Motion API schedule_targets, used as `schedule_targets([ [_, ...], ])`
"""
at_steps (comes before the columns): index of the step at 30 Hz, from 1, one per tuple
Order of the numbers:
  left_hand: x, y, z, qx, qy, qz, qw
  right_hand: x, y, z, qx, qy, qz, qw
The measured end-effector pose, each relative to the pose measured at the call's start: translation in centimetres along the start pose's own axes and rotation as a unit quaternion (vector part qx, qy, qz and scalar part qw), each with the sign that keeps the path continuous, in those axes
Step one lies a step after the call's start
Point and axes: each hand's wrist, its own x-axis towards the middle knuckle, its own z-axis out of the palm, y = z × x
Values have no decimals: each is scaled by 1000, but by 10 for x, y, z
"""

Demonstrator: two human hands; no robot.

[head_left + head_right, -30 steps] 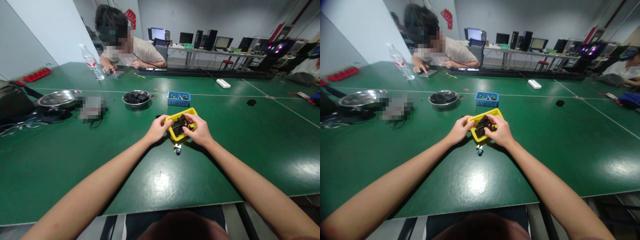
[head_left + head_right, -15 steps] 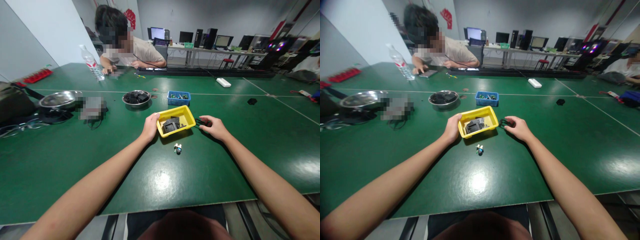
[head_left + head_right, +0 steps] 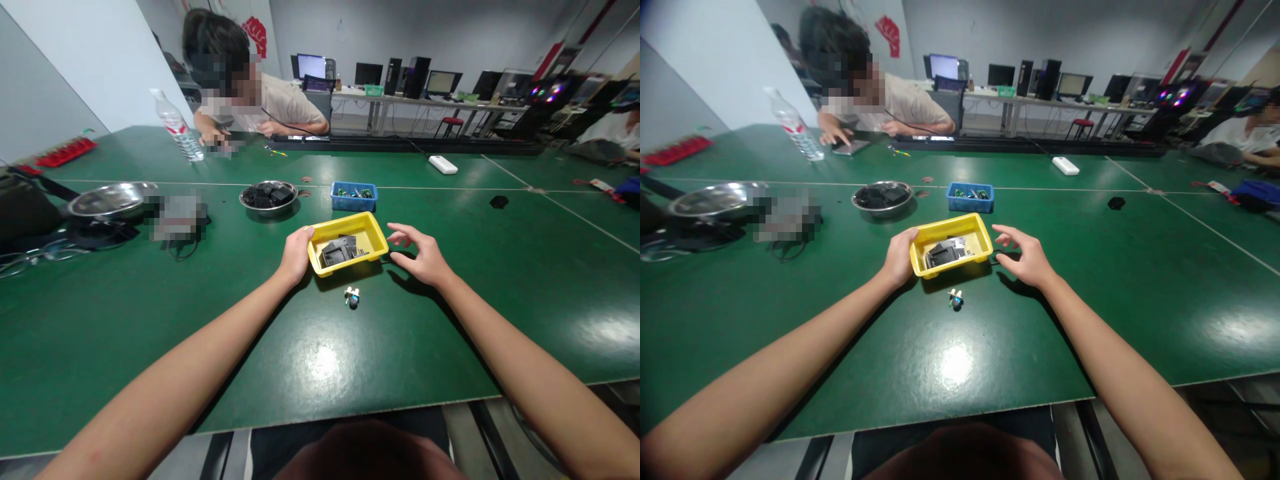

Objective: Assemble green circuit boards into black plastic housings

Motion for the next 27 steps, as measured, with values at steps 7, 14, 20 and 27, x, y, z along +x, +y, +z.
schedule_targets([
  [7, -2, 2, 0, 31, -9, 28, 999, -1, -14, 22, -77, -46, -66, 994],
  [14, -10, 9, -4, 127, -20, 97, 987, -3, -7, 17, -123, 38, -62, 990],
  [20, -17, 9, -2, 29, -163, 3, 986, -1, -7, 19, -134, 111, -41, 984],
  [27, -16, 4, 5, -25, -167, -79, 982, 1, -9, 22, -124, 98, -13, 987],
])
